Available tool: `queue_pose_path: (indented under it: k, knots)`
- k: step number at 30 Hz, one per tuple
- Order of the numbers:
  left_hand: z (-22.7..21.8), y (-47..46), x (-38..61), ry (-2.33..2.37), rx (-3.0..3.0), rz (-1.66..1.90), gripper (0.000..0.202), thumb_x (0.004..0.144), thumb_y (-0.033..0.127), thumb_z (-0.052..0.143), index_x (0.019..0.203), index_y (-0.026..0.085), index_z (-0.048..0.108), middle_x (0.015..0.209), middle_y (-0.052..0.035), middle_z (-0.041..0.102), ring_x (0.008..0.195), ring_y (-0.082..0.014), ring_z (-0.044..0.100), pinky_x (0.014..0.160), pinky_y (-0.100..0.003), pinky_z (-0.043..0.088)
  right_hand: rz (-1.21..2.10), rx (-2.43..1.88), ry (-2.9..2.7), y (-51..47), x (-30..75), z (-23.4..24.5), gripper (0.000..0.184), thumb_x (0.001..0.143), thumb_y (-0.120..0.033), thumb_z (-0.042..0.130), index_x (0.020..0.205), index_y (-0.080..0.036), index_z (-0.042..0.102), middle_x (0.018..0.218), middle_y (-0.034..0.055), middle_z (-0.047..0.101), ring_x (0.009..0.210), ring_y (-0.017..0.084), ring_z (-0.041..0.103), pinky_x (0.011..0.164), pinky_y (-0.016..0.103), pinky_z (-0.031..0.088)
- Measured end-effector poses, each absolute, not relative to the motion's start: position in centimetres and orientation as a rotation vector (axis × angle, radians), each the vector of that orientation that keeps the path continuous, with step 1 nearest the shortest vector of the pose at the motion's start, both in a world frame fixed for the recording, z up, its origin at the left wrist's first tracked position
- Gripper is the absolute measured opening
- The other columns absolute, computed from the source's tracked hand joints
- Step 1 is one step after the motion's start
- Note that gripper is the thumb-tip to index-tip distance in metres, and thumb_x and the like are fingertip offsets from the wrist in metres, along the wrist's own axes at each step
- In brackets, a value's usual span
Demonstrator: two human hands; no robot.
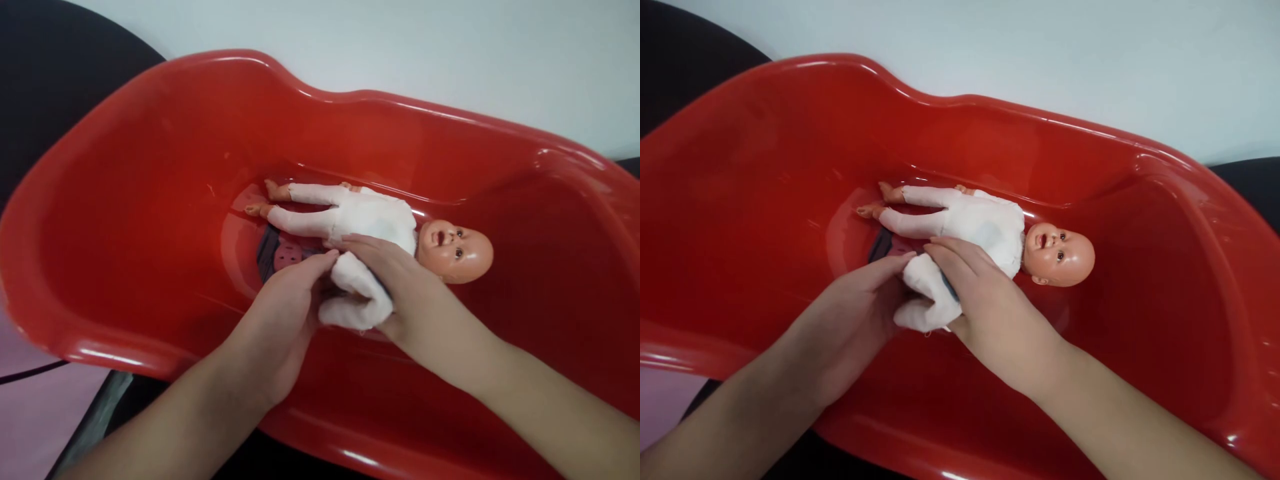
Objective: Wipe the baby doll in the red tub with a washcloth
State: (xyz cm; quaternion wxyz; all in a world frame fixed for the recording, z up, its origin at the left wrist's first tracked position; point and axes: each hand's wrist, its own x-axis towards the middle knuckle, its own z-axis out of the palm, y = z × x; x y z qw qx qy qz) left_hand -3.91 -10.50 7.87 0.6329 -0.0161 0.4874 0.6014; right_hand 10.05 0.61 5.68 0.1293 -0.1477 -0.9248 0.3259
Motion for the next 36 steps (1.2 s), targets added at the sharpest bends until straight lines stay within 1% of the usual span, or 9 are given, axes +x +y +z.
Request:
queue_pose_path:
  k: [2, 5, 11, 15, 21, 26, 29, 32, 36]
  knots:
    - [7.9, -10.4, -3.8, 1.115, -0.031, 1.368, 0.025, 0.1, 0.028, 0.052, 0.086, 0.017, 0.07, 0.083, -0.0026, 0.065, 0.08, -0.0155, 0.057, 0.075, -0.027, 0.048, 0.974, -0.445, -2.724, 0.6, 10.0, 5.0, 0.07, 0.087, -0.019, 0.068, 0.151, -0.032, 0.044, 0.155, 0.0064, 0.054, 0.143, 0.031, 0.052, 0.113, 0.056, 0.053]
    - [8.0, -10.4, -3.8, 1.123, -0.008, 1.341, 0.03, 0.1, 0.029, 0.05, 0.079, 0.016, 0.067, 0.077, -0.0028, 0.063, 0.075, -0.0149, 0.055, 0.073, -0.028, 0.048, 1.037, -0.452, -2.742, 0.7, 10.1, 4.6, 0.067, 0.089, -0.013, 0.061, 0.15, -0.035, 0.046, 0.151, 0.0031, 0.058, 0.137, 0.027, 0.058, 0.111, 0.052, 0.056]
    - [7.9, -10.4, -4.0, 1.125, -0.054, 1.319, 0.025, 0.1, 0.033, 0.053, 0.111, 0.022, 0.073, 0.102, -0.0038, 0.073, 0.1, -0.0202, 0.065, 0.081, -0.029, 0.05, 1.063, -0.343, -2.64, 0.8, 10.4, 5.6, 0.063, 0.091, -0.008, 0.053, 0.147, -0.038, 0.052, 0.142, -0.001, 0.066, 0.136, 0.024, 0.059, 0.114, 0.048, 0.055]
    - [8.0, -10.4, -4.0, 1.137, -0.03, 1.315, 0.026, 0.1, 0.035, 0.052, 0.109, 0.021, 0.073, 0.103, -0.0049, 0.073, 0.101, -0.0215, 0.066, 0.082, -0.03, 0.05, 1.193, -0.394, -2.59, 0.8, 10.2, 5.6, 0.055, 0.094, -0.012, 0.052, 0.143, -0.036, 0.055, 0.138, 0.0002, 0.068, 0.129, 0.022, 0.065, 0.109, 0.045, 0.058]
    - [7.8, -10.3, -3.8, 1.104, 0.058, 1.309, 0.03, 0.101, 0.03, 0.046, 0.091, 0.016, 0.071, 0.094, -0.0061, 0.07, 0.086, -0.0188, 0.061, 0.079, -0.032, 0.05, 1.073, -0.448, -2.666, 0.8, 9.8, 4.3, 0.06, 0.086, -0.006, 0.056, 0.141, -0.031, 0.056, 0.145, 0.0041, 0.063, 0.139, 0.027, 0.057, 0.114, 0.053, 0.052]
    - [7.5, -10.5, -4.2, 1.157, 0.084, 1.271, 0.03, 0.101, 0.035, 0.049, 0.112, 0.019, 0.072, 0.107, -0.0063, 0.072, 0.094, -0.0197, 0.064, 0.085, -0.032, 0.05, 1.046, -0.365, -2.735, 1.1, 9.9, 4.9, 0.068, 0.082, 0.002, 0.044, 0.142, -0.026, 0.055, 0.146, 0.0059, 0.062, 0.143, 0.023, 0.051, 0.121, 0.049, 0.046]
    - [7.3, -10.4, -4.4, 1.124, 0.113, 1.279, 0.033, 0.099, 0.038, 0.053, 0.118, 0.019, 0.072, 0.11, -0.0073, 0.073, 0.096, -0.0201, 0.065, 0.086, -0.032, 0.05, 1.023, -0.273, -2.7, 1.1, 10.1, 5.6, 0.066, 0.08, 0.003, 0.043, 0.138, -0.025, 0.059, 0.141, 0.0056, 0.066, 0.14, 0.02, 0.055, 0.118, 0.044, 0.049]
    - [7.2, -10.2, -4.5, 1.159, 0.058, 1.283, 0.029, 0.094, 0.039, 0.06, 0.112, 0.021, 0.075, 0.108, -0.0051, 0.074, 0.095, -0.0189, 0.066, 0.085, -0.03, 0.05, 0.995, -0.13, -2.635, 0.8, 10.2, 6.5, 0.059, 0.08, -0.001, 0.049, 0.133, -0.024, 0.062, 0.134, 0.0064, 0.071, 0.133, 0.021, 0.062, 0.111, 0.041, 0.055]
    - [6.7, -9.8, -4.6, 1.194, 0.134, 1.286, 0.022, 0.092, 0.036, 0.062, 0.093, 0.02, 0.077, 0.101, -0.0063, 0.075, 0.101, -0.0217, 0.068, 0.09, -0.03, 0.05, 0.977, -0.035, -2.679, 0.3, 10.2, 7.5, 0.048, 0.08, -0.005, 0.056, 0.123, -0.023, 0.066, 0.13, 0.0061, 0.073, 0.125, 0.022, 0.066, 0.108, 0.04, 0.055]
